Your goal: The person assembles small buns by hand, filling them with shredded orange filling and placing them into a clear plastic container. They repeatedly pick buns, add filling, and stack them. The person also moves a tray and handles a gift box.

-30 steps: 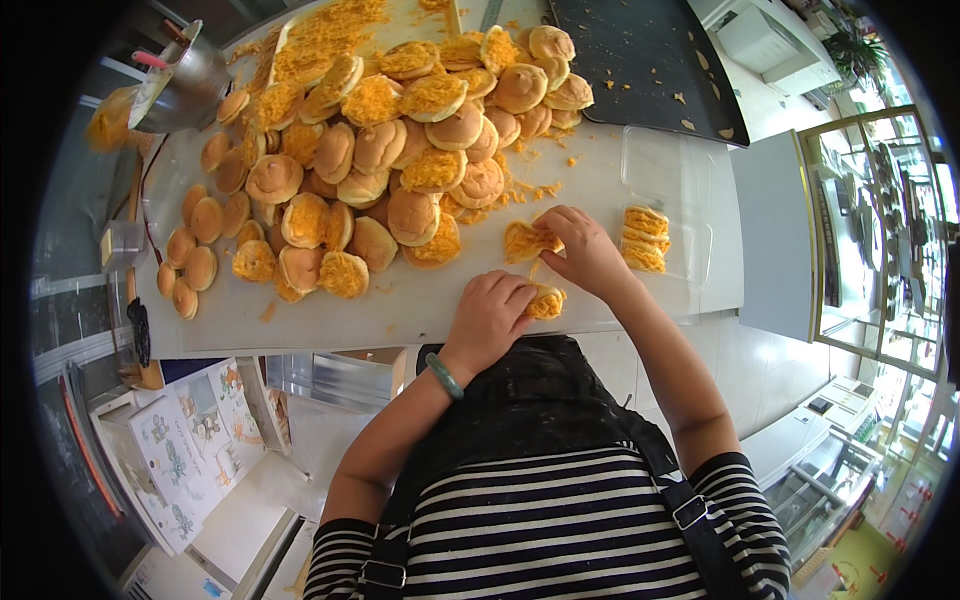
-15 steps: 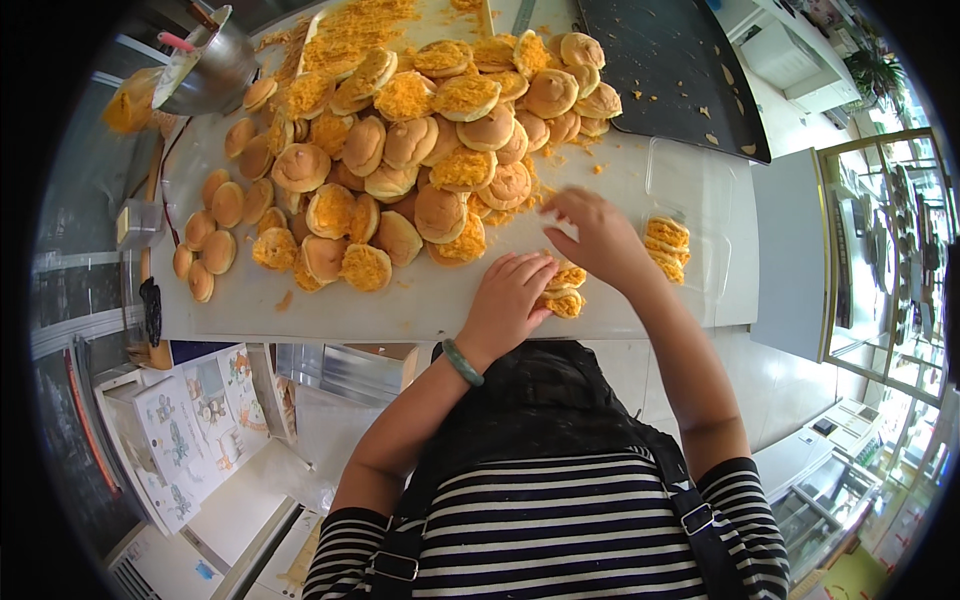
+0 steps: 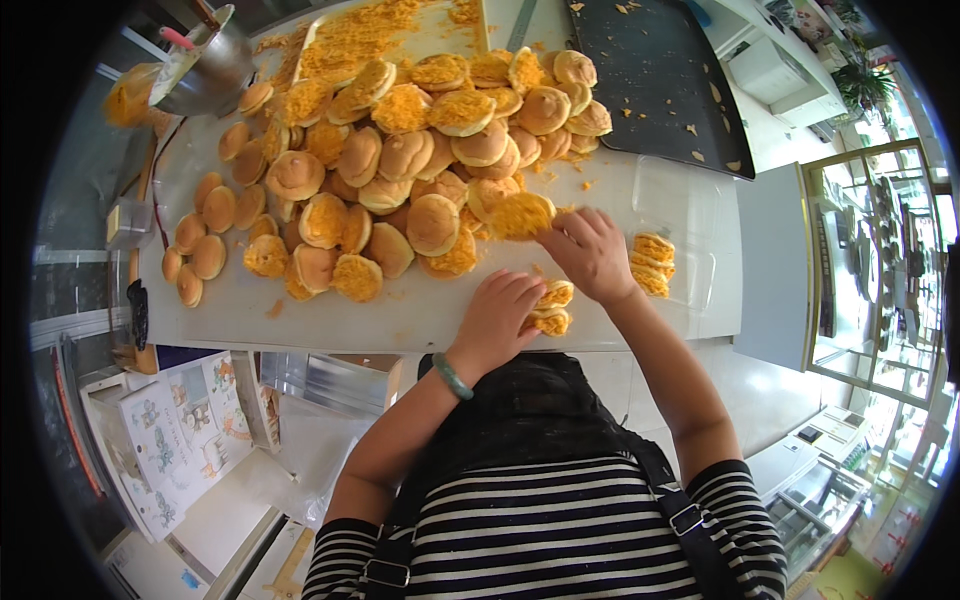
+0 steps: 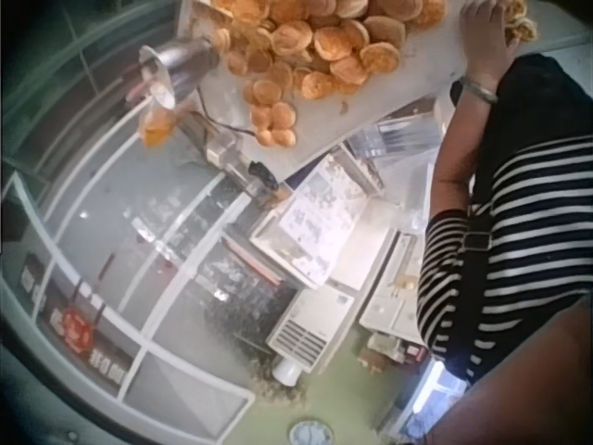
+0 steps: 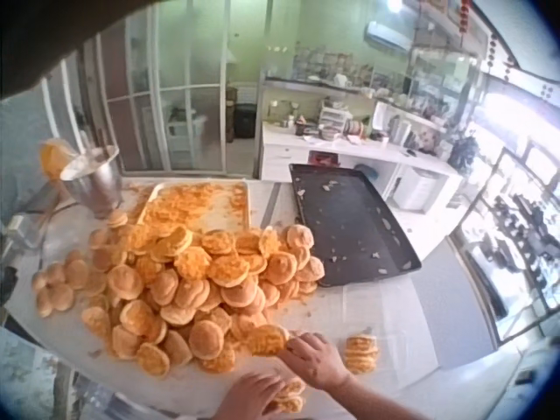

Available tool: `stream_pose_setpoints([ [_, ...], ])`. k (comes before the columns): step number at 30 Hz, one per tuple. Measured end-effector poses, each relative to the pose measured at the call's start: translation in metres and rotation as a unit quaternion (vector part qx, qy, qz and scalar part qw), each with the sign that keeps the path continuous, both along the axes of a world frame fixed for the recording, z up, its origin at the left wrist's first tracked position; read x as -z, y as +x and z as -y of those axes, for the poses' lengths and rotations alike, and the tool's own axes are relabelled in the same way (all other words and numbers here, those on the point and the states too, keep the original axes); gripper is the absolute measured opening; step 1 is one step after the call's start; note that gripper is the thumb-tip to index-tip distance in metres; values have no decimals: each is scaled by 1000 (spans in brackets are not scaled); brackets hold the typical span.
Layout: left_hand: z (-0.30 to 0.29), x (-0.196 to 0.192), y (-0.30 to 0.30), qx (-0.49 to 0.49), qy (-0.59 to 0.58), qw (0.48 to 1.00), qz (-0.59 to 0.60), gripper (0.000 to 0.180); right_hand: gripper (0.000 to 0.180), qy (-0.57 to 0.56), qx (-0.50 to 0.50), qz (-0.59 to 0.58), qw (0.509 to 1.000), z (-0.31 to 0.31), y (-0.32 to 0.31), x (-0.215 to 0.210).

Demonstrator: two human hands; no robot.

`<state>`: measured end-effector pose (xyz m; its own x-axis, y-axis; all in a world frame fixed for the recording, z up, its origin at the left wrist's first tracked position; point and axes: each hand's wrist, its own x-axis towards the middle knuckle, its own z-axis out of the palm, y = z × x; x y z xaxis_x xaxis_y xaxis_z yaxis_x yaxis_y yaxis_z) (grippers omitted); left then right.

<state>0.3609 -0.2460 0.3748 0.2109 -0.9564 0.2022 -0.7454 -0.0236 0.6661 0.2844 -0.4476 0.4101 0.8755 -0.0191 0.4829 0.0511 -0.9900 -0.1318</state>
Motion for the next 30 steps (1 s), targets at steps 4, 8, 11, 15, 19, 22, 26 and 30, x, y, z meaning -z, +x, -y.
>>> stream_pose_setpoints([
  [4,-4,-5,-3,10,3,1000,-16,62,21,61,48,-99,992,-1,-45,14],
  [8,-3,-7,-5,8,17,1000,-14,62,69,149,134,-130,971,-2,-37,18],
  [11,-2,-7,-4,17,19,1000,-7,62,89,195,112,-196,954,2,-13,15],
  [15,-3,-7,-2,20,23,1000,2,62,73,264,52,-209,940,10,-4,13],
  [19,0,-7,0,22,15,1000,-14,61,47,337,72,-196,918,9,-15,22],
  [22,2,-9,0,15,27,999,-26,60,36,319,70,-100,940,2,-18,31],
  [26,0,-10,-3,-14,28,1000,-1,60,34,327,16,-134,935,-3,-27,30],
  [30,3,-9,-4,-46,38,998,0,81,64,326,-18,-197,924,-2,-58,13],
])
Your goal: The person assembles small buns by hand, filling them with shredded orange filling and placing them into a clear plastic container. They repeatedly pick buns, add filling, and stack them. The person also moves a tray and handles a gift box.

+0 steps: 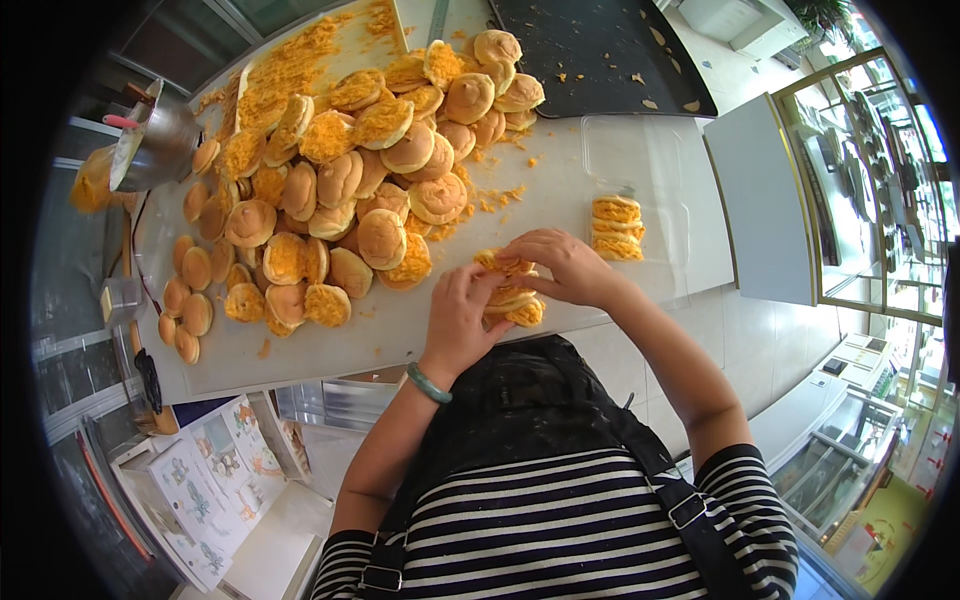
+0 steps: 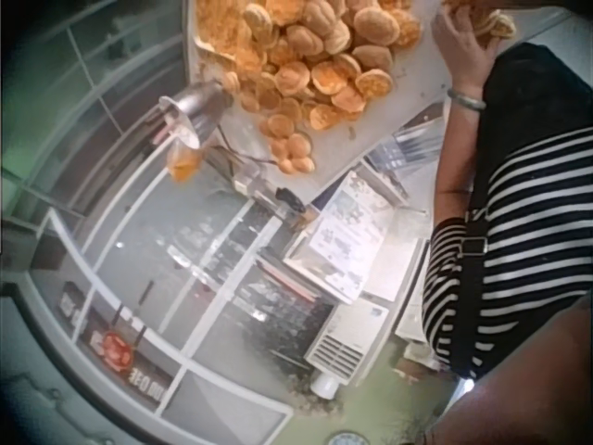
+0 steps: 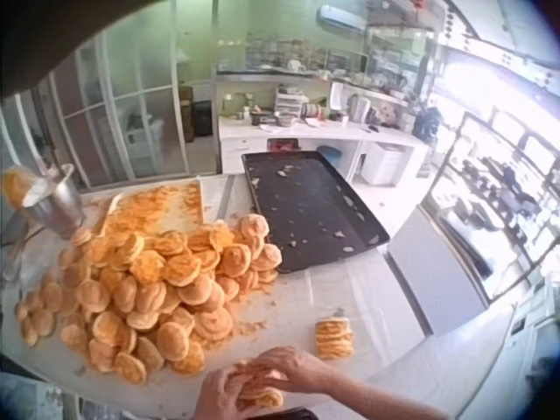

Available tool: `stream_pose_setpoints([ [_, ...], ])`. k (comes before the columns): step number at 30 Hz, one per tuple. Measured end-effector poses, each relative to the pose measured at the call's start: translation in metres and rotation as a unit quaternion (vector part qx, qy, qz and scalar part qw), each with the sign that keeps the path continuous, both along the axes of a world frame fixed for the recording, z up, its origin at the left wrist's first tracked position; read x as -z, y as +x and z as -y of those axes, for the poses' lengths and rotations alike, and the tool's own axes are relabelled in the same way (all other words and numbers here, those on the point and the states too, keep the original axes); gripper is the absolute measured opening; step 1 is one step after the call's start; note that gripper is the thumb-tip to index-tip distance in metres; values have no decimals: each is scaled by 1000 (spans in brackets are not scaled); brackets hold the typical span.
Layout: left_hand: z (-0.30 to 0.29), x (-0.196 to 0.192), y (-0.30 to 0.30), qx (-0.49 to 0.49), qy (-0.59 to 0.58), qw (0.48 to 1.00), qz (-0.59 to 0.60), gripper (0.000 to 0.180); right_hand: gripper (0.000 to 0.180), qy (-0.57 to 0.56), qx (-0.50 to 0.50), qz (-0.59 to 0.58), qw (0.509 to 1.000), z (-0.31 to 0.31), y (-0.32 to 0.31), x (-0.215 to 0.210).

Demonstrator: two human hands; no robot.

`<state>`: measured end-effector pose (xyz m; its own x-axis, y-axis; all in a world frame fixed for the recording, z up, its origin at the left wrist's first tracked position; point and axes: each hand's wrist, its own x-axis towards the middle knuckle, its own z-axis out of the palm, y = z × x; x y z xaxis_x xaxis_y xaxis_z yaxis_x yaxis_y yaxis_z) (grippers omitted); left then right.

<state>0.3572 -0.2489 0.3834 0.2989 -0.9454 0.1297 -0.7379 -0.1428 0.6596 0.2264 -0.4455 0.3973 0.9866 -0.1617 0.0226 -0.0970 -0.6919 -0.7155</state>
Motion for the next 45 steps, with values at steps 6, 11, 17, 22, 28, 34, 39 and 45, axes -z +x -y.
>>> stream_pose_setpoints([
  [6,14,0,13,27,30,999,24,113,102,-80,12,-15,997,-23,-14,4],
  [11,13,4,18,31,79,992,-90,104,92,-52,83,-49,994,-31,-14,11],
  [17,30,-19,10,43,55,986,-152,88,77,84,112,9,990,-26,-25,-7],
  [22,100,-56,-31,142,15,977,-160,85,77,59,176,45,982,30,-103,-57],
  [28,222,-41,-96,185,14,979,-89,83,79,43,256,-65,964,118,-158,-64],
  [34,237,-31,-105,189,59,967,158,84,77,-76,213,-68,972,127,-166,-27],
  [39,243,-36,-107,215,133,933,255,70,79,-173,191,-108,960,130,-168,-26],
  [45,252,-10,-22,96,5,994,46,69,66,-68,329,-11,942,108,-201,-34],
])
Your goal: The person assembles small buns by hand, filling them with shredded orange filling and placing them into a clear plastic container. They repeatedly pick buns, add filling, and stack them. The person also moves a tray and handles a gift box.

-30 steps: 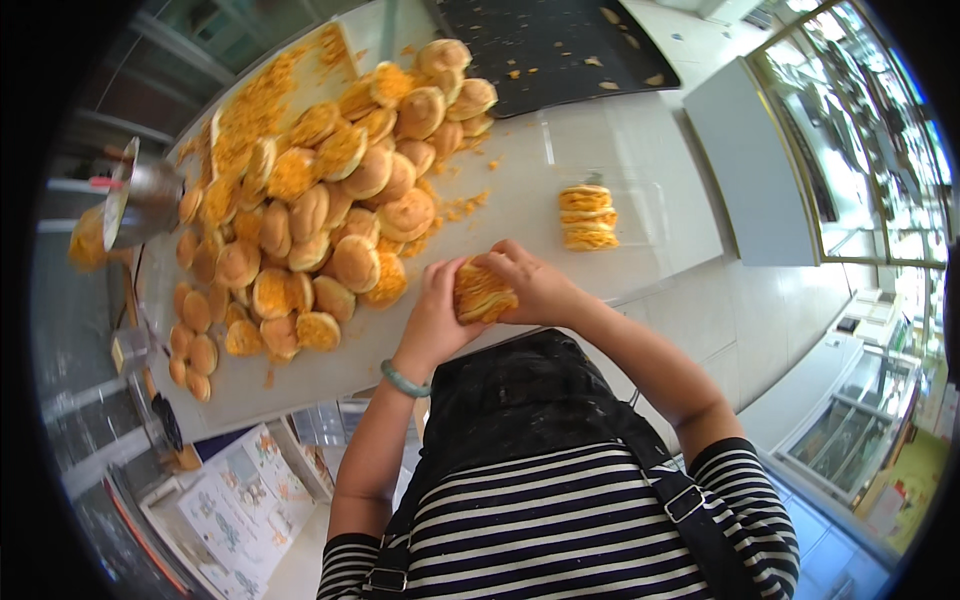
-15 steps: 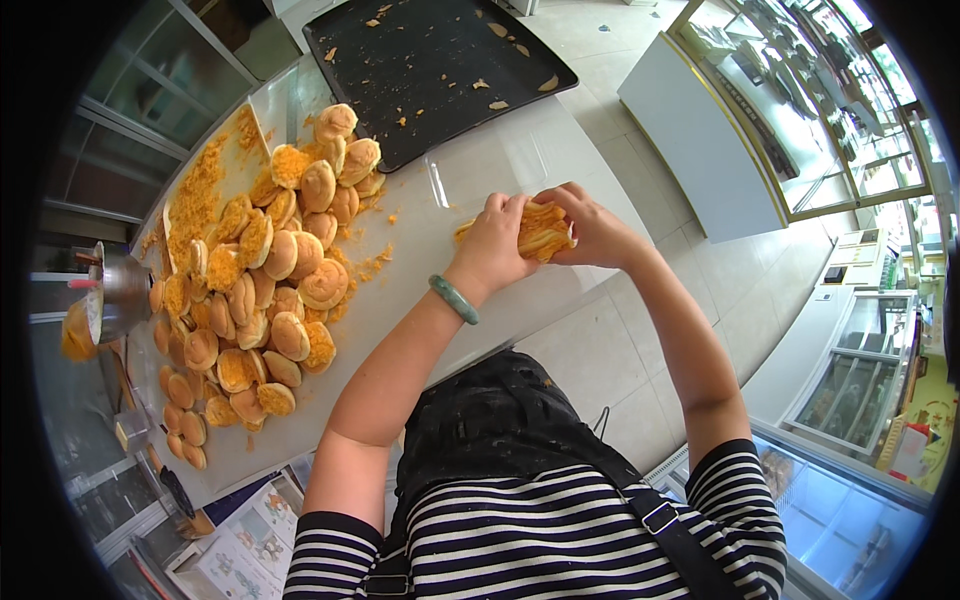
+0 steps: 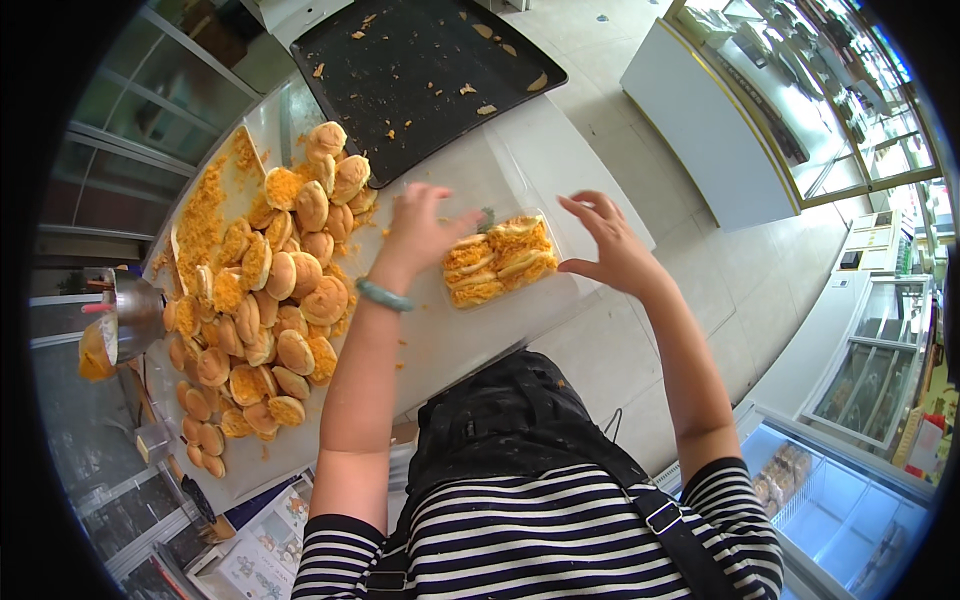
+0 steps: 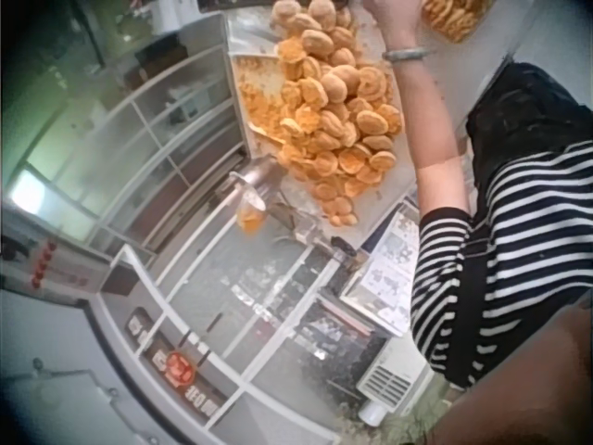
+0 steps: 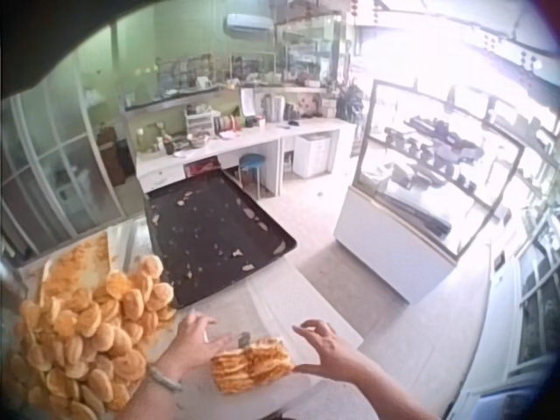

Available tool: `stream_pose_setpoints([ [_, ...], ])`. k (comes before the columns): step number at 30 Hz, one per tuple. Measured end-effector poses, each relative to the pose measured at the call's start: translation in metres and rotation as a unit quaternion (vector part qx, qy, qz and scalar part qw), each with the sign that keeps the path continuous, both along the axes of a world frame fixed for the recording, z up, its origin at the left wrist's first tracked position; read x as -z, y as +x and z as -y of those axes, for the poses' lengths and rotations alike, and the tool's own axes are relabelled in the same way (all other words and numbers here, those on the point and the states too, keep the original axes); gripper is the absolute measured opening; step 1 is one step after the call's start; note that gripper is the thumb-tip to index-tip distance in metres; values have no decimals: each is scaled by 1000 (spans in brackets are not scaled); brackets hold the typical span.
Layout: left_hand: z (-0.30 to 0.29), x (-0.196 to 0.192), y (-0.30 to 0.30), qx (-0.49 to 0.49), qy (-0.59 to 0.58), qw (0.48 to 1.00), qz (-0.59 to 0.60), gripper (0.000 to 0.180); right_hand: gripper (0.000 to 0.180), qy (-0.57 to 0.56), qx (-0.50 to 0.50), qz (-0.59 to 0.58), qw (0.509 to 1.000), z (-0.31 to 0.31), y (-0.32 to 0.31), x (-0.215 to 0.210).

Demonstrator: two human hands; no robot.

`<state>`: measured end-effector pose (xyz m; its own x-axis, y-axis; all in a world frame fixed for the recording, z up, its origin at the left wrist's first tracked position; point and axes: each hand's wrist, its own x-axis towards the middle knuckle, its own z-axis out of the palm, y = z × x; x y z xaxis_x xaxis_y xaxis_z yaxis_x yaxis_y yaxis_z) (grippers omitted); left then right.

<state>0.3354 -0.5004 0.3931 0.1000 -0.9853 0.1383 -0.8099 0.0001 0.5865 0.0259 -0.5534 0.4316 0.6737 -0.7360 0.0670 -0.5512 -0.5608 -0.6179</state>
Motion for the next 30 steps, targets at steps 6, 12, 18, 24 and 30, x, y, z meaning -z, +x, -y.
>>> stream_pose_setpoints([
  [6,11,68,28,-225,72,954,-183,57,37,328,162,125,922,-42,5,42],
  [12,-8,13,23,-51,54,947,-313,60,32,409,259,230,844,-40,7,67],
  [18,-98,-35,7,276,53,943,180,79,32,518,265,352,733,-41,-8,65],
  [24,-76,-28,-28,199,-9,963,183,111,30,363,235,251,866,-47,3,71],
  [30,-59,16,-61,99,-24,985,140,125,25,272,215,132,929,-10,5,59],
])
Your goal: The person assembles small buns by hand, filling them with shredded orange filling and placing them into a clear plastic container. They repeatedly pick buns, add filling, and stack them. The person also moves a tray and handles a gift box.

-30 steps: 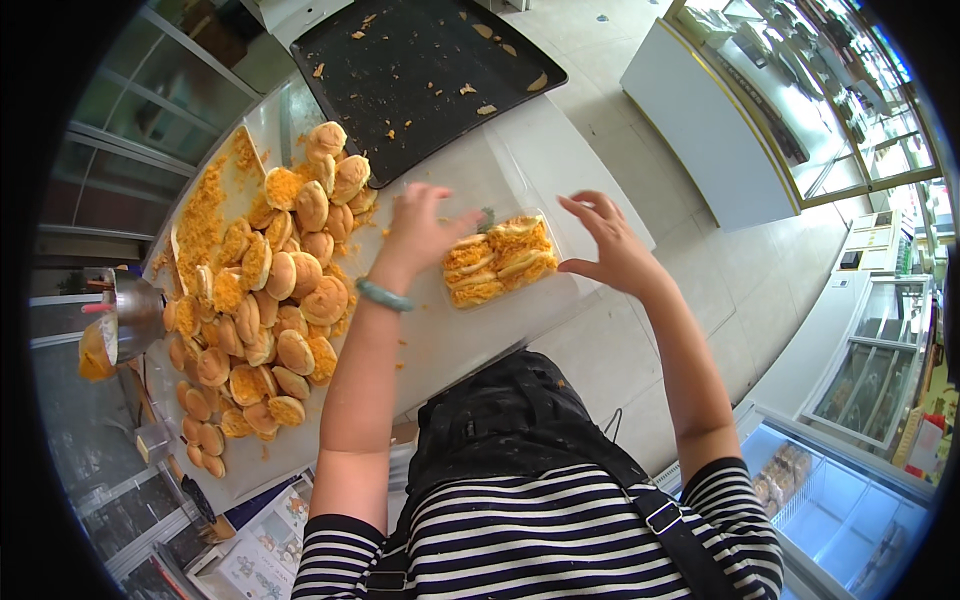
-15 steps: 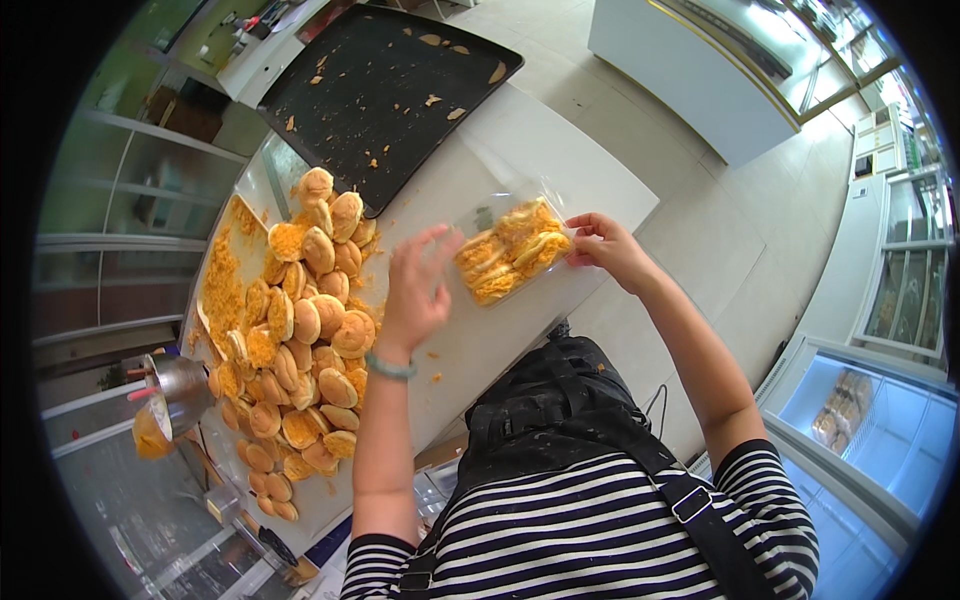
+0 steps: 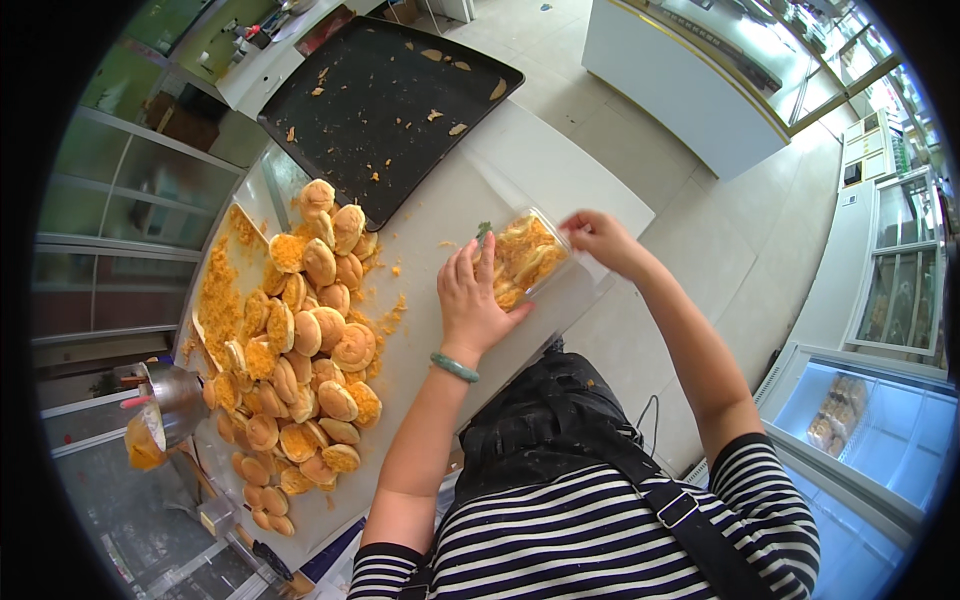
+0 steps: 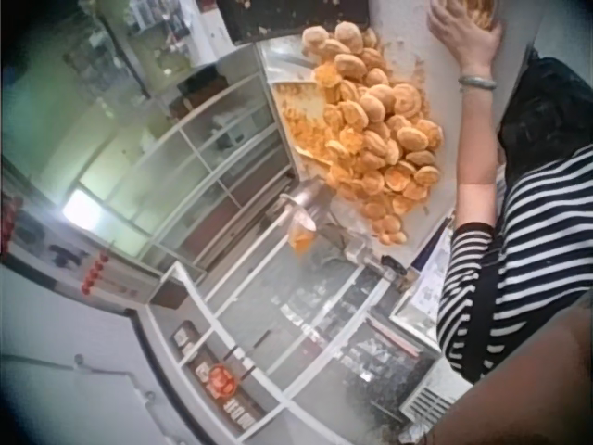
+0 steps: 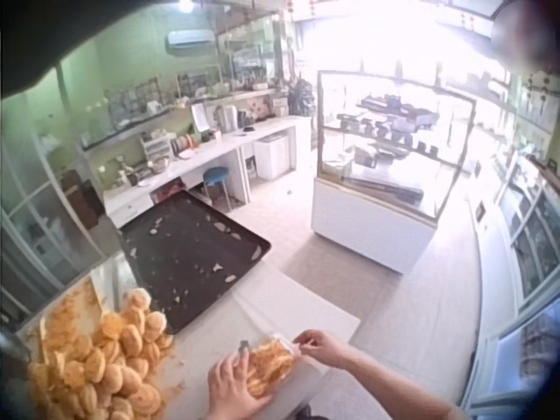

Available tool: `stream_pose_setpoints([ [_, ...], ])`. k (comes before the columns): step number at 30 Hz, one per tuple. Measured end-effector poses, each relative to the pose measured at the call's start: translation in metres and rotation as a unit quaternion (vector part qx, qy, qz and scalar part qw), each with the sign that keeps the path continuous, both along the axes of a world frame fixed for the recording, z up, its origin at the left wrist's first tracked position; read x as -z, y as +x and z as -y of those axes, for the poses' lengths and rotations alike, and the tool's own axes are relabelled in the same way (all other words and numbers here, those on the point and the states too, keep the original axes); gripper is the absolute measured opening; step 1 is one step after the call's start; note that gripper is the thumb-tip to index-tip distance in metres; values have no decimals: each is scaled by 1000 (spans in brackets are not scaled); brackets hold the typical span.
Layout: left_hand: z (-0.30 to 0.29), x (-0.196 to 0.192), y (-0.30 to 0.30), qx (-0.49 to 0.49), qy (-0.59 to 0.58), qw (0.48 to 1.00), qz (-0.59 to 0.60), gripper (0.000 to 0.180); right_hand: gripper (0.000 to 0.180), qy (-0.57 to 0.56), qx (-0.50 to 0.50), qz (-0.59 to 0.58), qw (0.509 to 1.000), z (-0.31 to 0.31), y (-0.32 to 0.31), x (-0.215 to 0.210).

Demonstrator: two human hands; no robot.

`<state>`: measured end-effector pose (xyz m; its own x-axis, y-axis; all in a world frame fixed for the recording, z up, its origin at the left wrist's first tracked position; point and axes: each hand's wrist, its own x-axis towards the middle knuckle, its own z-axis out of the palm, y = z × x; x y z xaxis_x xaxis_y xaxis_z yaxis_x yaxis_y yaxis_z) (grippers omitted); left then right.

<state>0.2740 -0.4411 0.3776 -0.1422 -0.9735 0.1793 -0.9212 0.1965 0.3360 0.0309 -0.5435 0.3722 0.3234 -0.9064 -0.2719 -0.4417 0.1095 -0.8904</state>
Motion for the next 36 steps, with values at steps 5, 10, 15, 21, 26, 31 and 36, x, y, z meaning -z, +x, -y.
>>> stream_pose_setpoints([
  [5,-2,7,5,-5,-5,1000,4,123,27,29,-67,-12,997,61,36,9],
  [10,2,5,2,-18,-12,1000,5,122,31,-7,-22,-53,998,47,39,8],
  [15,64,12,26,-68,-38,997,17,116,51,-261,5,-133,956,1,48,13],
  [21,69,3,52,-152,-80,984,46,102,58,-323,-50,-203,923,22,76,27],
  [26,-102,-39,107,-168,-186,965,-76,83,53,-388,-53,-82,916,-29,61,25],
  [31,-294,-82,262,-491,-229,840,2,36,48,-379,-84,-73,918,-82,51,19],
  [36,-443,-83,428,-609,-147,753,199,31,45,-377,-128,-75,914,-96,88,-3],
])
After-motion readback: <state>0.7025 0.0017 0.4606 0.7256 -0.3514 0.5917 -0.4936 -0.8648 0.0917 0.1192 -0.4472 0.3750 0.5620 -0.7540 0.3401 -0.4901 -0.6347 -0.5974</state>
